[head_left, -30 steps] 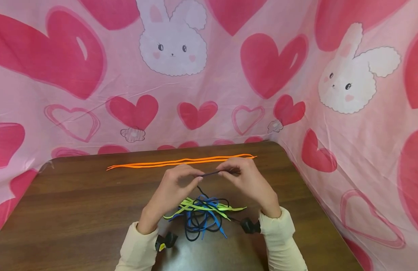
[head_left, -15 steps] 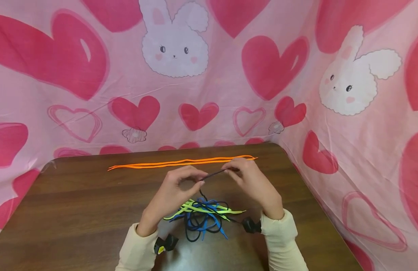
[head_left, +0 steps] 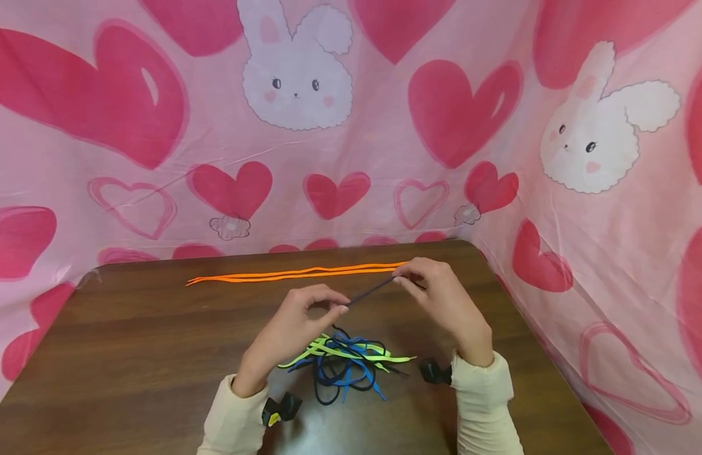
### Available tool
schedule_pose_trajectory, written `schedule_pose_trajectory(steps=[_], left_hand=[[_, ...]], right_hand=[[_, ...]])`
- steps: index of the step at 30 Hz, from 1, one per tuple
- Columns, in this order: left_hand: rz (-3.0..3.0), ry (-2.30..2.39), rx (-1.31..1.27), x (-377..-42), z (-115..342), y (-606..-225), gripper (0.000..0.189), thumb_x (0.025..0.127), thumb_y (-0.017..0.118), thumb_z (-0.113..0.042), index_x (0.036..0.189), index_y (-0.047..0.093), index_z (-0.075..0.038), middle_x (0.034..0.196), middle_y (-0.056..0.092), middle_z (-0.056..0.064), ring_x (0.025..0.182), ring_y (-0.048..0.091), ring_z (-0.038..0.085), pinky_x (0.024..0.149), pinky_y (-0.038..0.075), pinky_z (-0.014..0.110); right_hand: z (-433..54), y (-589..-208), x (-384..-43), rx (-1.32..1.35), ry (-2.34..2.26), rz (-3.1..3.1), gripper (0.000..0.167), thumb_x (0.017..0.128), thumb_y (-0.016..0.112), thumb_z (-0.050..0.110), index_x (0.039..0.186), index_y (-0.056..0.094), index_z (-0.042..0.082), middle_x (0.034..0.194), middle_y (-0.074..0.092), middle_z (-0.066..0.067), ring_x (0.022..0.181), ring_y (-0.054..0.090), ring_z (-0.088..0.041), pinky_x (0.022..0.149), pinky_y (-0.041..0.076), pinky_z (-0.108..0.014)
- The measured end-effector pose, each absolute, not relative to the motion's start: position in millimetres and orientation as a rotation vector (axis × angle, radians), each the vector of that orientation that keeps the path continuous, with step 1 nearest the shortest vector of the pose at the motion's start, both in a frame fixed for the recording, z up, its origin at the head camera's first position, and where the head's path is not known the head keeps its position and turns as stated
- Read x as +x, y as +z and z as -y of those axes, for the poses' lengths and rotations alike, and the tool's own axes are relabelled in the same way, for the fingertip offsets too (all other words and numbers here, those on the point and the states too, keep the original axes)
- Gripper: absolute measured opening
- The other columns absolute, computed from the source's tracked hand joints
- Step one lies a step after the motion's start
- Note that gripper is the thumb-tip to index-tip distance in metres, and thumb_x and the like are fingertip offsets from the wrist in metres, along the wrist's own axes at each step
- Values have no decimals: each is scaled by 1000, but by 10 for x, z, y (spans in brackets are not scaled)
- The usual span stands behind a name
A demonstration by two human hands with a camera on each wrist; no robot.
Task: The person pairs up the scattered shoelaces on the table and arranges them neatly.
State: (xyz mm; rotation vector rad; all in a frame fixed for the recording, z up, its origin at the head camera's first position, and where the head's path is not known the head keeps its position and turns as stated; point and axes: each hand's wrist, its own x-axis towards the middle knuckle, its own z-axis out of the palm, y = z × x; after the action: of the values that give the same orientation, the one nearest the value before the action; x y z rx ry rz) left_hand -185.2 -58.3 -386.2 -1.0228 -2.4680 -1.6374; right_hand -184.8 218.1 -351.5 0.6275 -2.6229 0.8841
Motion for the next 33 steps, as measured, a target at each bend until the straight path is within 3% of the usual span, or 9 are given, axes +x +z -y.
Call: schedule_pose_trajectory(steps=[9, 17, 33], left_hand=[[2595, -1694, -1004, -1810, 635, -3841, 18, 99, 68, -19, 112, 77, -10, 105, 75, -1, 95, 69, 17, 89, 57, 35], [2639, -1640, -1143, -1793, 721, -3902, 13, 102, 63, -22, 103, 73, -14, 97, 72, -5, 94, 68, 17, 94, 54, 39], [2467, -1675, -926, -1731, 1004, -3788, 9, 100, 66, -16, 94, 72, -19, 86, 65, -7, 86, 60, 16, 84, 50, 33]], right_hand=[[-2191, -3506, -1885, 637, 885, 2580, 10, 87, 79, 4, 97, 76, 7, 90, 73, -2, 80, 62, -13, 78, 59, -38], [-2245, -3449, -1829, 561, 750, 2603, 13, 86, 81, 11, 98, 77, 12, 90, 73, 2, 78, 62, -13, 74, 58, -38], [-2446, -3469, -1836, 456, 742, 2565, 13, 86, 80, 5, 98, 77, 7, 90, 74, -4, 77, 61, -18, 74, 56, -42]])
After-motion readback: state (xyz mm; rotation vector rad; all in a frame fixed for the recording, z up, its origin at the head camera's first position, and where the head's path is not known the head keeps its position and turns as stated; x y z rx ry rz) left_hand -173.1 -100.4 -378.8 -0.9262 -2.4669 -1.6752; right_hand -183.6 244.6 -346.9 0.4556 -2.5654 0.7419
